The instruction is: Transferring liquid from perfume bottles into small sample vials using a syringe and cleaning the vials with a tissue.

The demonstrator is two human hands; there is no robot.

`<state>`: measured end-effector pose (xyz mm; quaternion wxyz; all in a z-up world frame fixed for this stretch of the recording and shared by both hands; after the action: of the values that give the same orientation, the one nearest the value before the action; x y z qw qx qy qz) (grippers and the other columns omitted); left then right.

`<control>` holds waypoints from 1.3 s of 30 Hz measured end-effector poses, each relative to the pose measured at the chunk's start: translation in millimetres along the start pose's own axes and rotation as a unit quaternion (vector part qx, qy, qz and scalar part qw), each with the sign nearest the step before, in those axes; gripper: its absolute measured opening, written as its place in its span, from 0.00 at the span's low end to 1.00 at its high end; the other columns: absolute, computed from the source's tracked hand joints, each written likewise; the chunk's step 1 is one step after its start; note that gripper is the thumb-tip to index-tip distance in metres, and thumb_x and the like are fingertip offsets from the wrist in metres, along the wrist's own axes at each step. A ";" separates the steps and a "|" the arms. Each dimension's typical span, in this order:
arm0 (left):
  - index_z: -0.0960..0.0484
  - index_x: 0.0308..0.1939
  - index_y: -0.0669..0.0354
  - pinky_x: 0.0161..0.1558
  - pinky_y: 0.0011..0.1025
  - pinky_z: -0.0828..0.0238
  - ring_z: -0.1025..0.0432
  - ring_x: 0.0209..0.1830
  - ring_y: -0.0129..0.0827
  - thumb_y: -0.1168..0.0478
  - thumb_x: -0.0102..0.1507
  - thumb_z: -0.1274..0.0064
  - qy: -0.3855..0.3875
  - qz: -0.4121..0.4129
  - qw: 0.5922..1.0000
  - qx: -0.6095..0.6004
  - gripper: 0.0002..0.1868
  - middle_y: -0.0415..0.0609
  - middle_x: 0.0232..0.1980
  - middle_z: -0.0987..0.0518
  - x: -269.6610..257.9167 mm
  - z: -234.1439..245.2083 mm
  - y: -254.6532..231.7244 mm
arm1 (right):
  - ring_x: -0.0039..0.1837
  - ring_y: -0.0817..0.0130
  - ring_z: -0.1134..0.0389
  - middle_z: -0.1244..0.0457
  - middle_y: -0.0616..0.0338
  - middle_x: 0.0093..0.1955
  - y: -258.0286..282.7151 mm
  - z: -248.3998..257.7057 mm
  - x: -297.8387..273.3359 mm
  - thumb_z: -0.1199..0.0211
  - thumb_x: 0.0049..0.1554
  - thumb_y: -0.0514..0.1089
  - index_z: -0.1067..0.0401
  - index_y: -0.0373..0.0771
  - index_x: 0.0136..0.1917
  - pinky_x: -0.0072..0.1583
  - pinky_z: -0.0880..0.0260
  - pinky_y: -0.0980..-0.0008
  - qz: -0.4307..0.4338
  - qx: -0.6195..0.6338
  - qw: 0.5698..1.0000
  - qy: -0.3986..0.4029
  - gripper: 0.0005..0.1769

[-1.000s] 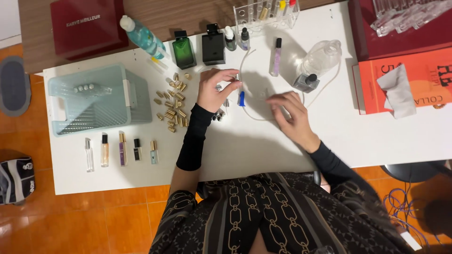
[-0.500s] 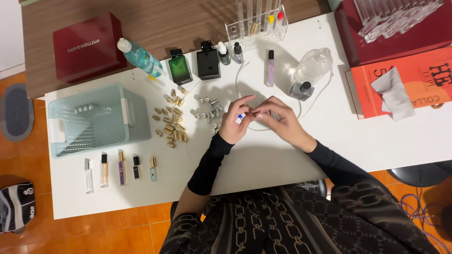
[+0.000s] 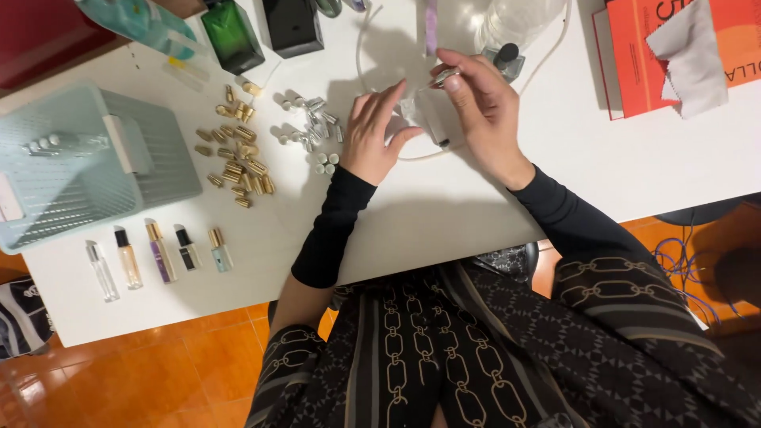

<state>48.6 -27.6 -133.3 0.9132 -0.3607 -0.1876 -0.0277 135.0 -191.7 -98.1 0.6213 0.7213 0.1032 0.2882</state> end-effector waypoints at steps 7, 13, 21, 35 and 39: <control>0.21 0.58 0.49 0.58 0.38 0.40 0.31 0.60 0.37 0.54 0.65 0.36 -0.002 0.000 0.995 0.103 0.19 0.39 0.56 0.21 -3.5 -3.9 0.5 | 0.63 0.69 0.30 0.33 0.55 0.60 -11.5 -0.8 0.6 0.39 0.71 0.35 0.33 0.33 0.68 0.70 0.25 0.63 -0.036 0.118 0.992 0.019 0.14; 0.20 0.56 0.51 0.58 0.37 0.37 0.32 0.55 0.37 0.57 0.64 0.36 -0.051 0.003 0.999 0.001 0.17 0.38 0.48 0.19 0.4 10.4 -15.8 | 0.62 0.64 0.27 0.32 0.50 0.61 -5.3 2.1 -1.6 0.42 0.71 0.35 0.32 0.31 0.69 0.67 0.26 0.64 -0.015 0.058 0.998 0.020 0.14; 0.19 0.59 0.50 0.59 0.37 0.37 0.33 0.55 0.40 0.58 0.63 0.35 -0.059 -0.037 0.998 0.005 0.20 0.39 0.46 0.20 -2.2 11.6 -18.2 | 0.60 0.63 0.27 0.32 0.48 0.61 -10.7 3.3 -3.7 0.42 0.71 0.36 0.32 0.30 0.69 0.66 0.26 0.64 -0.030 0.064 0.997 0.004 0.15; 0.18 0.58 0.49 0.61 0.37 0.37 0.33 0.55 0.39 0.57 0.64 0.35 -0.077 -0.028 0.997 0.012 0.19 0.40 0.44 0.20 -0.9 17.9 -18.6 | 0.70 0.62 0.31 0.33 0.48 0.68 7.2 -12.6 -3.2 0.45 0.71 0.35 0.31 0.30 0.71 0.74 0.33 0.63 -0.025 -0.027 0.996 0.078 0.16; 0.18 0.58 0.49 0.62 0.37 0.37 0.33 0.55 0.38 0.56 0.64 0.35 -0.087 -0.027 0.996 0.016 0.19 0.40 0.45 0.21 -3.1 18.7 -18.2 | 0.70 0.63 0.32 0.33 0.47 0.68 18.6 -16.7 -1.4 0.40 0.68 0.33 0.29 0.32 0.69 0.72 0.34 0.64 0.039 -0.141 0.985 0.090 0.16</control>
<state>36.4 -28.7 -110.1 0.8978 -0.3421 -0.2766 -0.0182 120.9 -182.2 -79.6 0.6933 0.6007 0.0887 0.3881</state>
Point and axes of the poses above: each hand's wrist, its own x-axis towards the middle knuckle, its own z-axis out of the back of the hand, y = z × x, the point moved 6 cm from there along x, towards the middle knuckle
